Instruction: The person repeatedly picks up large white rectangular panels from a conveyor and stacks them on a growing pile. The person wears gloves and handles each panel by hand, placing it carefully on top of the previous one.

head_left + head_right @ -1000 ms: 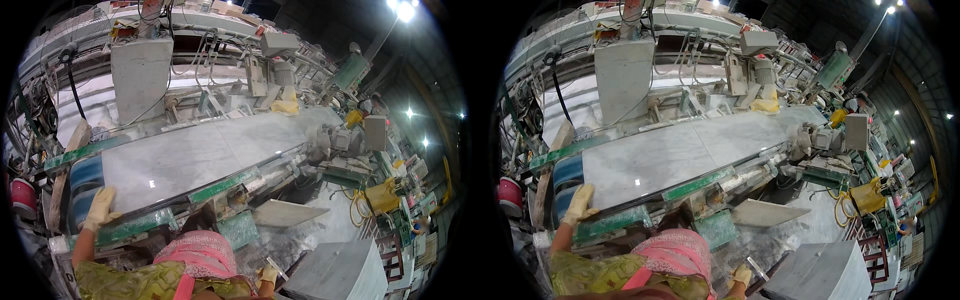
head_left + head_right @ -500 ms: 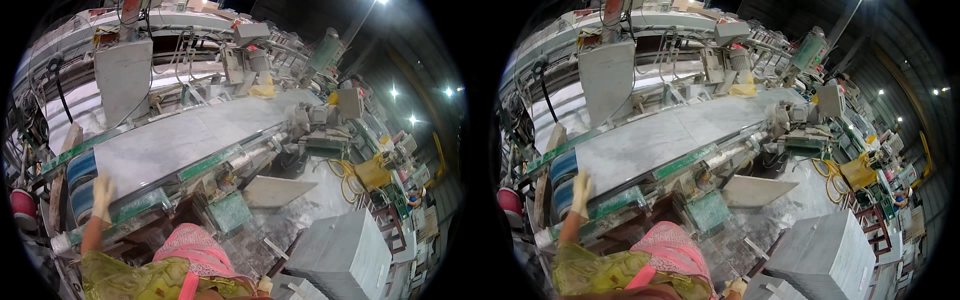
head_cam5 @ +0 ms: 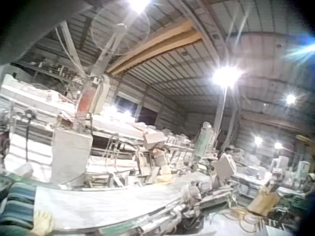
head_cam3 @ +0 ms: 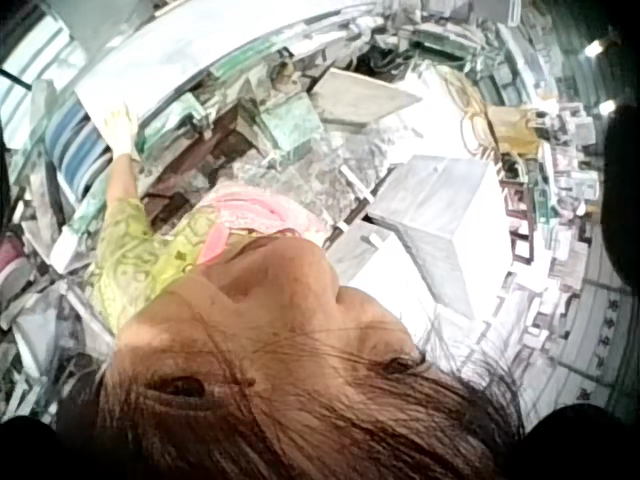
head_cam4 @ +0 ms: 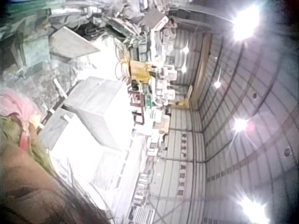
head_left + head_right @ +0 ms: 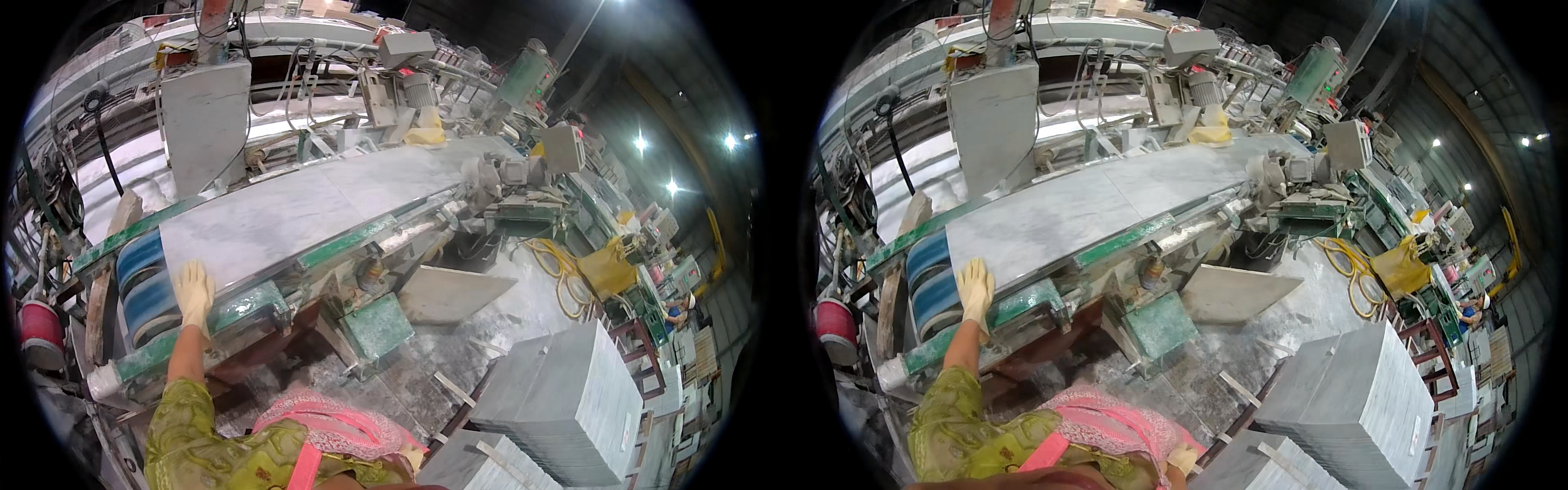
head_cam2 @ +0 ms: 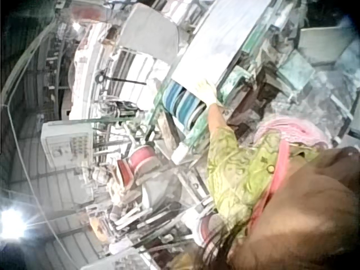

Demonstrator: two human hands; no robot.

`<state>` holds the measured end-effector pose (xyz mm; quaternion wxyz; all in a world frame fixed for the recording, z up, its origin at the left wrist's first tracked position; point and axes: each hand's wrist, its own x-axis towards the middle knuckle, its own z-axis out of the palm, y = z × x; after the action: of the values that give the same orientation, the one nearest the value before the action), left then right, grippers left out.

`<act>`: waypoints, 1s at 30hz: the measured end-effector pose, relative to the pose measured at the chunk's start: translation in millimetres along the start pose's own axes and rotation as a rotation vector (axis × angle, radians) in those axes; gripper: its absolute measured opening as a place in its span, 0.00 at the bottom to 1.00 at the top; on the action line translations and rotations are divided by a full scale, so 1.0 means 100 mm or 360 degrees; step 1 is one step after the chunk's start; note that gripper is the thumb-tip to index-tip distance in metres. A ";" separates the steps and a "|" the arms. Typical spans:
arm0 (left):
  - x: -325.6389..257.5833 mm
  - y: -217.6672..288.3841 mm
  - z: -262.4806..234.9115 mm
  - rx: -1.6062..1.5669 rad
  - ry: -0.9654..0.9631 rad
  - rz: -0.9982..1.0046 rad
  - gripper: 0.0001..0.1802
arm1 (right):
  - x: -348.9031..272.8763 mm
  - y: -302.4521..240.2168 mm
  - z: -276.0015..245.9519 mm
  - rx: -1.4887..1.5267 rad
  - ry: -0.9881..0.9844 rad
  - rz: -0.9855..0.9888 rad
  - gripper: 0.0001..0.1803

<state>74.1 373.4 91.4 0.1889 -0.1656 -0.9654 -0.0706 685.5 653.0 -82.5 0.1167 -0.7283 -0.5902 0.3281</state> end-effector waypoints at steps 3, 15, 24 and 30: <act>0.01 0.04 -0.04 0.0015 -0.0089 -0.0068 0.30 | -0.51 -0.85 -0.35 -0.0081 0.0148 -0.0137 0.17; -0.01 -0.10 -0.15 -0.0374 -0.0040 -0.0120 0.27 | -0.16 -0.75 0.26 -0.0156 0.0023 -0.0391 0.21; 0.01 -1.27 0.09 -0.0217 0.0145 -0.0460 0.25 | -0.57 -2.34 1.01 0.0929 -0.0583 -0.0399 0.15; 0.45 -1.18 -0.15 -0.0461 -0.0551 -0.0609 0.34 | -0.78 -2.95 1.23 0.0847 -0.0830 -0.0578 0.13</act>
<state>-1.3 273.4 113.9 -0.0211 -0.0153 -0.9768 -0.2128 371.6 634.5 15.7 0.2035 -0.4493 -0.6134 0.6169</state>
